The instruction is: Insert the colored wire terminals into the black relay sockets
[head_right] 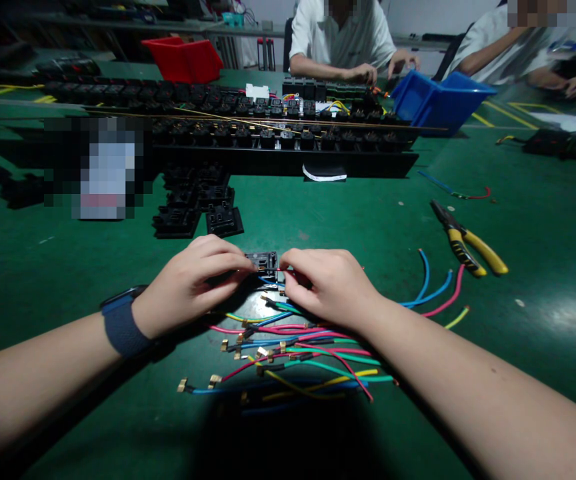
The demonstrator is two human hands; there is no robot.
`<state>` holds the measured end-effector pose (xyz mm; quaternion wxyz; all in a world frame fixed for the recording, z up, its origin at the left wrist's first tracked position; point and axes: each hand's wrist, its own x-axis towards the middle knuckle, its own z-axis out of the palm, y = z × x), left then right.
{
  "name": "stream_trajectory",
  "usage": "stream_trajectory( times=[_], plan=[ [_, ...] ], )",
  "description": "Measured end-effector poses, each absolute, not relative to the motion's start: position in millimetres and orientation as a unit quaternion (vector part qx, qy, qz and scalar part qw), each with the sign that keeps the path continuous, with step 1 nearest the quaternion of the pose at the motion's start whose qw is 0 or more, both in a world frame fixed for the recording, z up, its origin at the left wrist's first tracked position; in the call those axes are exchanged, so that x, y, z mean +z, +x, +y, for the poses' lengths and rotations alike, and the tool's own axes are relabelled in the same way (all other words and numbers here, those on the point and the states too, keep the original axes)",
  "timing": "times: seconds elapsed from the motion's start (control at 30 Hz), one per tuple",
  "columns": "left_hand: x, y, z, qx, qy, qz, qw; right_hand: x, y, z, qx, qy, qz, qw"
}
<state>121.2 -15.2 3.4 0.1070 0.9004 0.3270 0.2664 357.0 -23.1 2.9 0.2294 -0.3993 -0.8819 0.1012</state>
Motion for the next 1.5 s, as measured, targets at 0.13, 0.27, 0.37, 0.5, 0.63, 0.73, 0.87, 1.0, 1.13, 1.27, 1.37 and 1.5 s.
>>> stream_trajectory(
  times=[0.13,0.27,0.37,0.5,0.63,0.73,0.87,1.0,1.13,1.27,1.37,1.5],
  plan=[
    [2.7,121.1,-14.4,0.273,0.900,0.324,0.106,2.9,357.3,-23.1,0.098,-0.399,-0.882,0.232],
    [1.5,120.8,-13.5,0.278,0.900,0.319,0.104,2.1,357.7,-23.3,0.098,-0.396,-0.882,0.234],
    [1.5,120.8,-14.0,0.279,0.900,0.317,0.103,1.9,357.7,-23.4,0.100,-0.398,-0.881,0.234],
    [2.1,121.6,-14.6,0.280,0.901,0.314,0.101,2.8,357.2,-23.1,0.099,-0.396,-0.882,0.234],
    [2.5,121.6,-14.3,0.282,0.900,0.315,0.105,3.2,357.3,-22.4,0.103,-0.395,-0.883,0.232],
    [2.6,121.0,-14.1,0.288,0.899,0.312,0.106,2.1,358.3,-21.5,0.120,-0.380,-0.890,0.221],
    [2.1,120.7,-14.1,0.292,0.898,0.310,0.109,0.5,359.9,-20.3,0.124,-0.342,-0.908,0.207],
    [1.3,120.7,-13.9,0.295,0.900,0.304,0.103,0.0,360.1,-19.7,0.126,-0.344,-0.907,0.208],
    [2.1,120.9,-13.6,0.293,0.902,0.302,0.095,-0.1,359.7,-19.5,0.124,-0.346,-0.909,0.195],
    [3.1,121.1,-13.5,0.292,0.906,0.295,0.086,0.7,359.9,-20.0,0.119,-0.346,-0.912,0.186],
    [3.0,121.0,-13.1,0.294,0.907,0.290,0.082,1.0,360.2,-20.6,0.117,-0.341,-0.914,0.186],
    [2.8,120.8,-12.9,0.293,0.907,0.292,0.084,0.0,360.1,-20.6,0.109,-0.338,-0.916,0.187]
  ],
)
